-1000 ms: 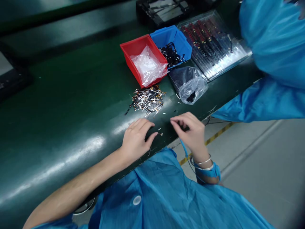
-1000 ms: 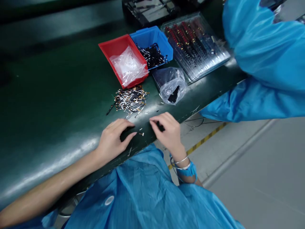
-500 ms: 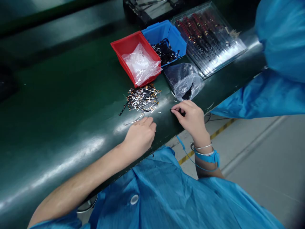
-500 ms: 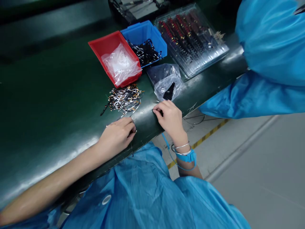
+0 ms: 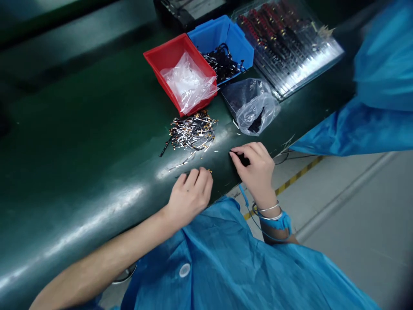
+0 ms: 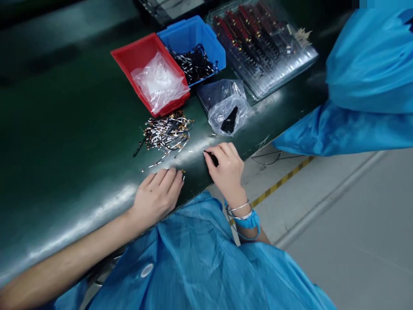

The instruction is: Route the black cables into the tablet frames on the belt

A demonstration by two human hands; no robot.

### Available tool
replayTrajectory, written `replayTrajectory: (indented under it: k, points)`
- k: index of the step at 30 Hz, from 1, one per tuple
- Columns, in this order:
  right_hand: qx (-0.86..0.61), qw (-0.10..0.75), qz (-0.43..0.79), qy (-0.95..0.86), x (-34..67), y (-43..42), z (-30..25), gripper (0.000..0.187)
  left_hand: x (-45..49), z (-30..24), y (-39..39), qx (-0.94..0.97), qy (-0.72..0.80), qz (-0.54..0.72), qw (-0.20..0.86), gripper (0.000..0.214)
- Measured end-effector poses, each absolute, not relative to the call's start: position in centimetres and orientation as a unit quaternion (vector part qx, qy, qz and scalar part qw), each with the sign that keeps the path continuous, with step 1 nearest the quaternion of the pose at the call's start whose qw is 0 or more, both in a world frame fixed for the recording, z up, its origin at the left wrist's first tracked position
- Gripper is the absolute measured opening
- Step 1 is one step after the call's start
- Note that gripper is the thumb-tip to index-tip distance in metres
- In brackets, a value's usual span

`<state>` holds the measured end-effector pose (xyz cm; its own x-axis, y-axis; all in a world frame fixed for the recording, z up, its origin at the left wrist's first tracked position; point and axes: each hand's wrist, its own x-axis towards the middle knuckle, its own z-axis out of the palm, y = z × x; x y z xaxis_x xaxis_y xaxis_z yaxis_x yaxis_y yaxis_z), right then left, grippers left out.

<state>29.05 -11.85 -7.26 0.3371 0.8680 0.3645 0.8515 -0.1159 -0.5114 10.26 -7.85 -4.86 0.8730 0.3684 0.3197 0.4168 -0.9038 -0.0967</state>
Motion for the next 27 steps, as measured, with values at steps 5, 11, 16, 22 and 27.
replayTrajectory:
  k: [5, 11, 16, 22, 27]
  points:
    - [-0.747, 0.339, 0.008, -0.572, 29.0, -11.4, -7.7, 0.013, 7.0, -4.9, -8.5, -0.962, -0.209, -0.161, 0.061, 0.033]
    - [-0.74, 0.366, 0.064, -0.562, 26.5, -11.9, -6.8, 0.013, 5.9, -5.4, -8.1, -0.969, -0.205, -0.138, 0.013, 0.042]
    - [-0.734, 0.39, 0.087, -0.55, 23.2, -13.2, -6.6, 0.009, 7.0, -6.2, -8.8, -0.974, -0.198, -0.113, 0.013, 0.051]
    - [-0.756, 0.352, 0.01, -0.552, 22.3, -13.0, -7.4, 0.011, 8.2, -6.2, -9.4, -0.974, -0.195, -0.116, 0.018, 0.05]
    - [-0.743, 0.369, -0.011, -0.559, 22.3, -12.8, -7.8, 0.01, 8.1, -6.4, -9.4, -0.975, -0.196, -0.107, 0.008, 0.051]
